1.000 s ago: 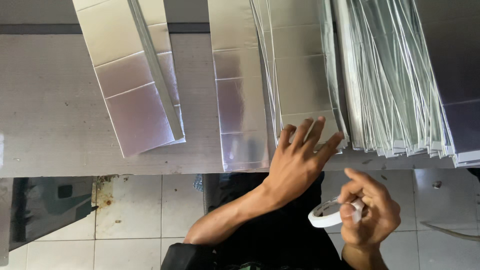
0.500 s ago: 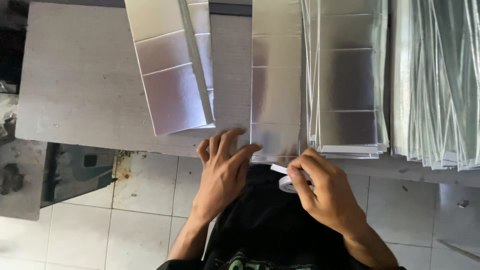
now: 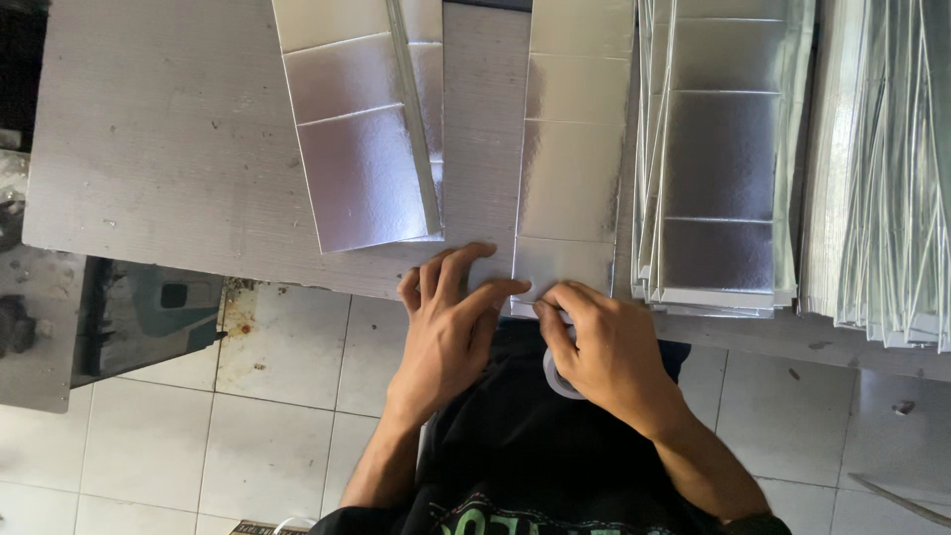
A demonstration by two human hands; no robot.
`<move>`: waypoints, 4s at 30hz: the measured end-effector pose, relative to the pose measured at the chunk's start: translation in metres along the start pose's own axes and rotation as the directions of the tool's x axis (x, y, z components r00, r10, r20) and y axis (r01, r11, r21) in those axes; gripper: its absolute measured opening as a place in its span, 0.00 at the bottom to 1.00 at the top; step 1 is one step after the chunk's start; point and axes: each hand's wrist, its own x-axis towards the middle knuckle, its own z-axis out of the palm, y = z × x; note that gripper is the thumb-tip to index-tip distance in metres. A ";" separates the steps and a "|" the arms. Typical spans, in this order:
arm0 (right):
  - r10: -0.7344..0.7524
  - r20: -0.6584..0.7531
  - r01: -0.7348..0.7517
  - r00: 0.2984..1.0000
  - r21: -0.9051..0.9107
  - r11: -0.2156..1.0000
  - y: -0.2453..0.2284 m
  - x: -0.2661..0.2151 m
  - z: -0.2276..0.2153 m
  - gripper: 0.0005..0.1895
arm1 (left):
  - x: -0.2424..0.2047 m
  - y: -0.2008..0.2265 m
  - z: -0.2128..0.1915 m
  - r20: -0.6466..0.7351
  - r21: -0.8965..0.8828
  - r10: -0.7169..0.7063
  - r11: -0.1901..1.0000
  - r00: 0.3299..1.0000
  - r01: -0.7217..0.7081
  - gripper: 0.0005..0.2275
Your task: The person applies white tape to the edges of rectangular metallic panels on a workbench. They smooth the tape down with their fingers, then pick up a stack of the taped panels and place them on top of another stack.
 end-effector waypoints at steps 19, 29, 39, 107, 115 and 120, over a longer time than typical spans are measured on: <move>-0.082 0.007 0.074 0.997 -0.521 0.850 -0.003 -0.010 -0.017 0.13 | 0.005 0.016 -0.001 -0.030 0.063 -0.040 0.997 0.999 0.042 0.07; 0.002 -0.135 -0.064 0.991 -0.454 0.889 0.037 -0.047 -0.057 0.17 | 0.004 0.015 0.002 -0.019 0.031 -0.063 0.997 0.998 0.064 0.06; 0.058 -0.343 -0.188 0.938 -0.359 0.914 0.051 -0.044 -0.029 0.31 | 0.005 0.016 0.002 -0.035 0.048 -0.059 0.997 0.998 0.061 0.07; -0.129 -0.369 0.005 0.920 -0.319 0.948 0.057 -0.060 -0.019 0.16 | 0.030 0.067 0.082 0.029 0.173 0.198 0.964 0.980 -0.200 0.28; -0.330 -0.474 0.260 0.816 -0.209 0.943 0.029 -0.060 -0.029 0.17 | 0.034 0.067 0.074 0.123 0.358 0.209 0.903 0.970 -0.240 0.25; -0.352 -0.664 0.317 0.660 -0.179 0.931 0.056 -0.077 0.004 0.19 | 0.031 0.066 0.073 0.124 0.355 0.193 0.907 0.973 -0.225 0.25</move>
